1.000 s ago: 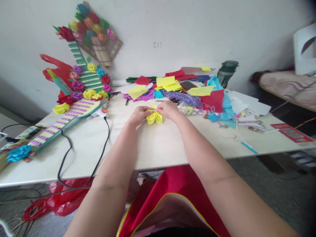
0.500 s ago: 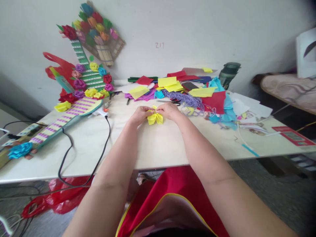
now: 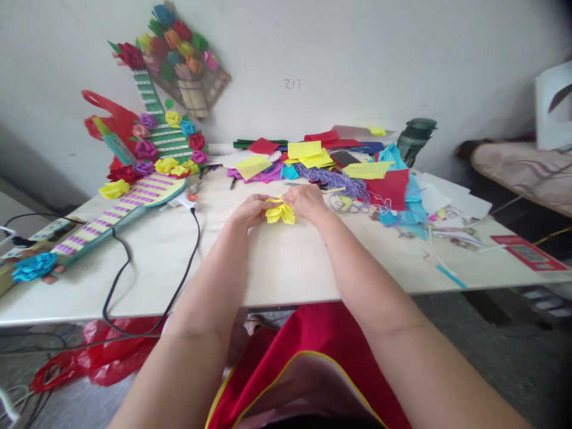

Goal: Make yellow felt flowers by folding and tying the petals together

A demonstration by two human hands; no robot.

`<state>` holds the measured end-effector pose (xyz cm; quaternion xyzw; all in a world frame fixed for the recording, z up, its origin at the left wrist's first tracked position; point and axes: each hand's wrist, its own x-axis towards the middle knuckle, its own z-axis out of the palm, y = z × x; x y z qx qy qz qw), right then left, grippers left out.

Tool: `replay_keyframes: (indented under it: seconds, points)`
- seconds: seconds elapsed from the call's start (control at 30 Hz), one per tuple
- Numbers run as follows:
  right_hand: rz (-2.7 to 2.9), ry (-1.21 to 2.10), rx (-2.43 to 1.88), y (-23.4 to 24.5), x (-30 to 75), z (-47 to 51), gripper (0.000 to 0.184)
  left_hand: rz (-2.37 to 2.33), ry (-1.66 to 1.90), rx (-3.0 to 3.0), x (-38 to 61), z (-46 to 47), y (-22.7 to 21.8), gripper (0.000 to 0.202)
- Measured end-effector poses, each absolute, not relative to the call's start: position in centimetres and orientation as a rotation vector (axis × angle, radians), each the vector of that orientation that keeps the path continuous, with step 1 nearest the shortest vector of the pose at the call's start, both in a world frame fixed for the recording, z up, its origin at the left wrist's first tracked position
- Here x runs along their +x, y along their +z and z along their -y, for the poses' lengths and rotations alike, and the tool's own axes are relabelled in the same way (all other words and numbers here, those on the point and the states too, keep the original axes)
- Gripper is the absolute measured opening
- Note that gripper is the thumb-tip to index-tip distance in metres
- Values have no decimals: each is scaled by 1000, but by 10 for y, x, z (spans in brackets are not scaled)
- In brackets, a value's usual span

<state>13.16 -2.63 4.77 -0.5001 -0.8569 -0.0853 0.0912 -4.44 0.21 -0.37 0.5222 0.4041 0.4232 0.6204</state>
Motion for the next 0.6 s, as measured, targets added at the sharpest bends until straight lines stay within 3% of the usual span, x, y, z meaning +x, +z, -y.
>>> replay_keyframes:
  seconds: [0.23, 0.6]
  points:
    - [2576, -364, -1350, 42, 131, 23, 40, -930, 948, 1016, -49, -4, -2, 9]
    - [2464, -317, -1410, 37, 134, 18, 44, -881, 1131, 1037, -39, -2, -3, 27]
